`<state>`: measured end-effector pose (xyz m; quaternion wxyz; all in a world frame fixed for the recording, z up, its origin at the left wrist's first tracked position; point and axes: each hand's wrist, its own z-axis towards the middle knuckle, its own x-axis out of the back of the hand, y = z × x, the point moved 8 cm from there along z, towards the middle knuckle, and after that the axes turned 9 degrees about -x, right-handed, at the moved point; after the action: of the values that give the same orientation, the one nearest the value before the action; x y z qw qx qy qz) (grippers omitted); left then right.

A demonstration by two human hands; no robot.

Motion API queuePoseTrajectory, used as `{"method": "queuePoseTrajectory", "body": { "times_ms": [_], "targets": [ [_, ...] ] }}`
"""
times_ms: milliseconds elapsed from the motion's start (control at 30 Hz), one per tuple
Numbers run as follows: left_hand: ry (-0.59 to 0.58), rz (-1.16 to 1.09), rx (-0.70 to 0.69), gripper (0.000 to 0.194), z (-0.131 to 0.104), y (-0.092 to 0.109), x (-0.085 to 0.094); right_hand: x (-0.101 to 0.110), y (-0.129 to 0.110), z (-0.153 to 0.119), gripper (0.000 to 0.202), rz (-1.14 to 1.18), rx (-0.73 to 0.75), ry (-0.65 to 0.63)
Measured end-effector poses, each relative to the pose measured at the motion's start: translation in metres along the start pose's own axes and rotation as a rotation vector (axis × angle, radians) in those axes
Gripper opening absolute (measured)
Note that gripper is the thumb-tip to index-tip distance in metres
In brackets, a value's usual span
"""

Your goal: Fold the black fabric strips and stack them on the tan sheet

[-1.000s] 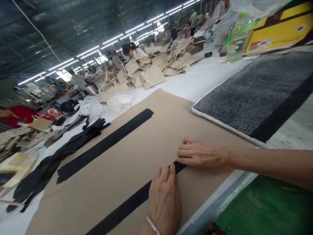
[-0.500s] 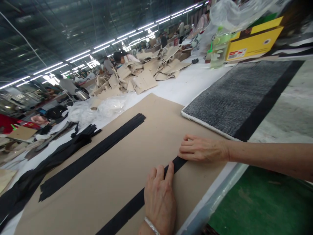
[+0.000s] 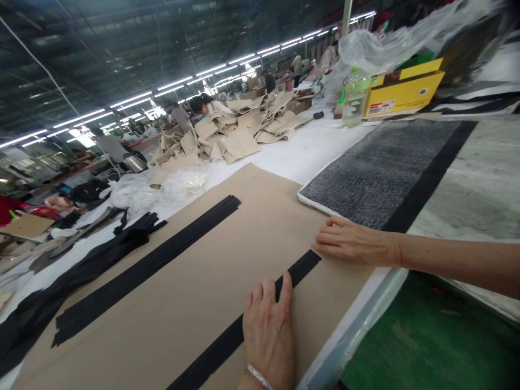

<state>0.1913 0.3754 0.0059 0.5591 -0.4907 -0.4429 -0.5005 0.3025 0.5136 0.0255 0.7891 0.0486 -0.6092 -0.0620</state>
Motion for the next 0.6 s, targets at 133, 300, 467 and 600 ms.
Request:
{"method": "queuePoseTrajectory", "body": {
  "times_ms": [133,300,467,600],
  "targets": [
    [0.040,0.003,0.020,0.065,-0.001,0.002,-0.001,0.020,-0.008,0.009,0.036,-0.016,-0.165,0.149],
    [0.052,-0.022,0.059,0.051,-0.009,0.000,0.001,0.009,-0.068,0.038,0.046,0.136,-0.140,0.132],
    [0.076,-0.053,0.102,0.039,-0.039,-0.019,0.004,-0.008,-0.069,0.025,0.051,0.087,-0.171,0.132],
    [0.046,-0.106,0.224,0.041,-0.084,-0.046,0.005,-0.007,-0.059,0.007,0.043,0.054,-0.162,0.278]
  ]
}}
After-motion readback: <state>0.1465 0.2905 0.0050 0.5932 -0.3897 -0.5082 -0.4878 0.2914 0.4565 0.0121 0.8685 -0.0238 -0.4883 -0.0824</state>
